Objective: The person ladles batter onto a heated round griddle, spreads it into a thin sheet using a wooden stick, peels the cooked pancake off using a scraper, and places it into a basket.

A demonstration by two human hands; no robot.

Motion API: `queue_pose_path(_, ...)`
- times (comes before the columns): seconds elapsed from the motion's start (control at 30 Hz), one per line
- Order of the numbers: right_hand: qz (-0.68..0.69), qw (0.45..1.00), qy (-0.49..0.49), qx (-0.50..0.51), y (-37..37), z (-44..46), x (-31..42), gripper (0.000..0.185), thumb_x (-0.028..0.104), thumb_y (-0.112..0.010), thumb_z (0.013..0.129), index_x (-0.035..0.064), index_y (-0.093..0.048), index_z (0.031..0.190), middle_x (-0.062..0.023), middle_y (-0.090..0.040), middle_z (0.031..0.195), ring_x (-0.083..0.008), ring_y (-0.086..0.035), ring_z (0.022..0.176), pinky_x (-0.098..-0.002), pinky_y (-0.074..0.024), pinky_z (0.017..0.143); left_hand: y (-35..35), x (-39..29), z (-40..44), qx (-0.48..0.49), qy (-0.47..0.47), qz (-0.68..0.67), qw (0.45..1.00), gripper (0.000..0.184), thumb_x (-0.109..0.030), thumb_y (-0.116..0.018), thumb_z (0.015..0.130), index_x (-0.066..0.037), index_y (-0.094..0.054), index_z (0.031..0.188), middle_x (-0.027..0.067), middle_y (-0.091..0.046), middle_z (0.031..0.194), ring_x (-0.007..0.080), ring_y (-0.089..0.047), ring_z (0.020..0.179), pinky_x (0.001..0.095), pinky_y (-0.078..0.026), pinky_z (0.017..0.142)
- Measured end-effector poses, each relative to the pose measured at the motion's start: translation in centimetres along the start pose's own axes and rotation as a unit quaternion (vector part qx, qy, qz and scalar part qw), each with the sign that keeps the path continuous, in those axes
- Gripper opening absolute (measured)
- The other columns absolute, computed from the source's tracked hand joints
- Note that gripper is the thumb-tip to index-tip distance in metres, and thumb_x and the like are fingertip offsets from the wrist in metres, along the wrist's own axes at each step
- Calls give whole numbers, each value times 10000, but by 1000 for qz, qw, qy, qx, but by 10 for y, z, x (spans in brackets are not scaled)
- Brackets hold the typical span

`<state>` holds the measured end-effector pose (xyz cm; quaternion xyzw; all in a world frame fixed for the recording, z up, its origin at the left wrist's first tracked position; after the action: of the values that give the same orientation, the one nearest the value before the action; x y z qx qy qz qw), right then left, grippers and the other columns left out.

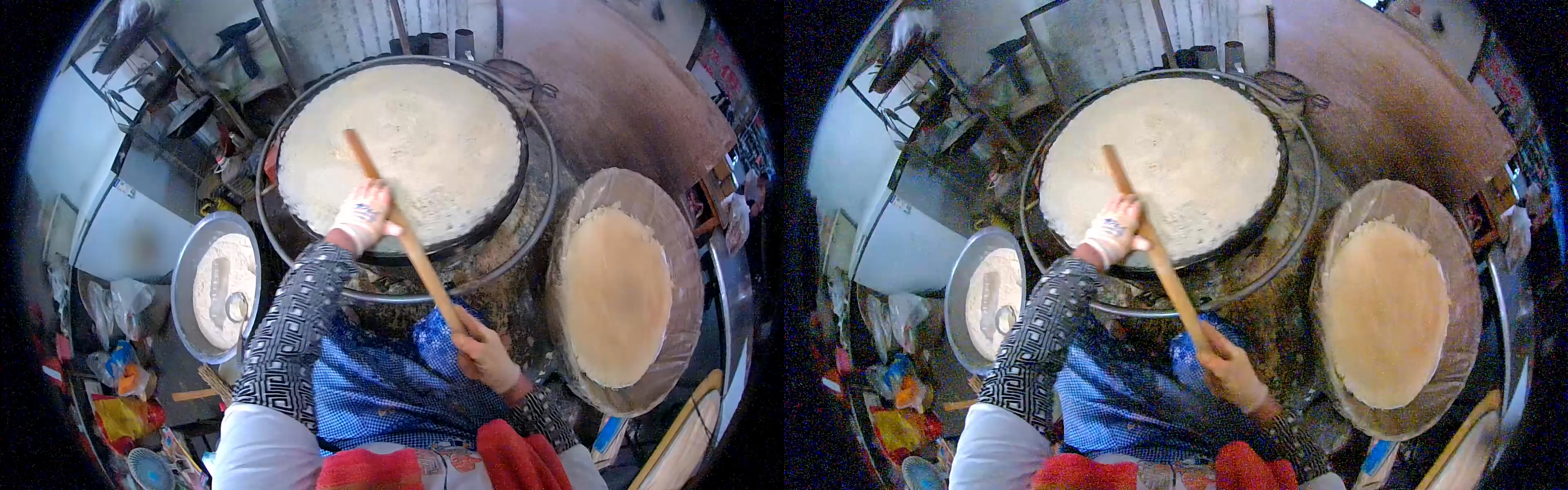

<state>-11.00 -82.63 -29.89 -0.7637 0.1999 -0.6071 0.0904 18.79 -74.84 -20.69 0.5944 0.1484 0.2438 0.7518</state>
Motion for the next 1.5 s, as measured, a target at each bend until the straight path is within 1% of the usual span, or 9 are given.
queue_pose_path(0.2, -260, 963, 38, 61, -65, 37, -12, 598, 258, -669, 885, 179, -442, 1433, -149, -698, 986, -247, -682, 822, -339, -539, 757, 22, 94, -134, 29, 106, 48, 993, 968, -624, -609, 758, 85, -366, 1370, 297, -377, 1417, 435, -337, 1347, 493, -217, 1150)
queue_pose_path(0.33, -345, 937, -43, 28, -41, -33, -27, 619, 321, -649, 887, 197, -409, 1444, -241, -660, 1089, -334, -670, 1007, -376, -528, 843, 53, 21, -131, -7, 86, 30, 996, 1076, -676, -616, 699, 89, -326, 1398, 315, -374, 1408, 447, -319, 1359, 499, -194, 1158)
queue_pose_path(0.47, -182, 953, 127, -207, 43, -129, -55, 652, 152, -647, 885, 119, -370, 1474, -133, -660, 1074, -186, -618, 741, -305, -505, 670, 81, -125, -9, -94, -194, -131, 968, 1071, -764, -506, 708, 88, -388, 1347, 297, -431, 1367, 435, -353, 1335, 486, -236, 1139)
queue_pose_path(0.63, -19, 942, 14, -336, 61, -139, -60, 736, 190, -656, 886, 58, -281, 1505, -56, -627, 813, -111, -503, 496, -259, -417, 455, -6, -217, 72, -12, -264, -89, 960, 1023, -651, -652, 653, 76, -426, 1336, 271, -457, 1371, 417, -359, 1344, 469, -231, 1156)
queue_pose_path(0.83, 71, 985, -70, -141, 26, -87, -6, 801, 359, -649, 898, 57, -239, 1516, 4, -476, 580, -97, -433, 426, -252, -333, 394, -15, -130, 62, 46, -169, -29, 984, 1069, -748, -545, 609, 79, -453, 1279, 273, -480, 1328, 434, -369, 1327, 486, -259, 1136)
queue_pose_path(1.07, -66, 997, -31, -16, -14, -18, -22, 637, 184, -629, 917, 100, -349, 1482, -3, -562, 690, -72, -470, 463, -244, -366, 415, -4, 11, -31, 16, -17, -32, 999, 1148, -791, -515, 589, 104, -429, 1303, 291, -443, 1366, 420, -347, 1346, 468, -232, 1156)
queue_pose_path(1.23, -262, 959, -82, 74, -55, -20, -24, 610, 261, -653, 891, 184, -417, 1448, -169, -673, 1153, -262, -661, 1051, -334, -495, 911, 21, 56, -147, 43, 46, 72, 995, 1067, -763, -493, 752, 114, -370, 1348, 306, -421, 1374, 443, -364, 1321, 498, -227, 1144)
queue_pose_path(1.37, -369, 923, 102, -51, -18, -87, -32, 629, 175, -674, 881, 173, -418, 1457, -74, -669, 936, -80, -557, 585, -251, -496, 560, 65, -32, -123, -2, -24, -39, 999, 1128, -797, -490, 727, 94, -315, 1396, 333, -367, 1401, 475, -342, 1322, 550, -215, 1121)
queue_pose_path(1.5, -98, 958, 19, -268, 42, -154, -62, 653, 107, -630, 881, 104, -366, 1478, -104, -628, 1140, -105, -549, 567, -257, -462, 492, 74, -148, -14, -109, -221, -132, 960, 1082, -748, -532, 696, 96, -383, 1357, 299, -422, 1383, 439, -362, 1328, 503, -244, 1130)
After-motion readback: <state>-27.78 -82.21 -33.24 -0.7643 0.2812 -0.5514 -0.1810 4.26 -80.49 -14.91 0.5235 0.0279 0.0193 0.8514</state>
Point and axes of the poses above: each hand's wrist, its own z-axis towards the middle knuckle, its own y-axis out of the back of the hand, x = y × z, the point moved 8 cm from there along z, towards the middle knuckle
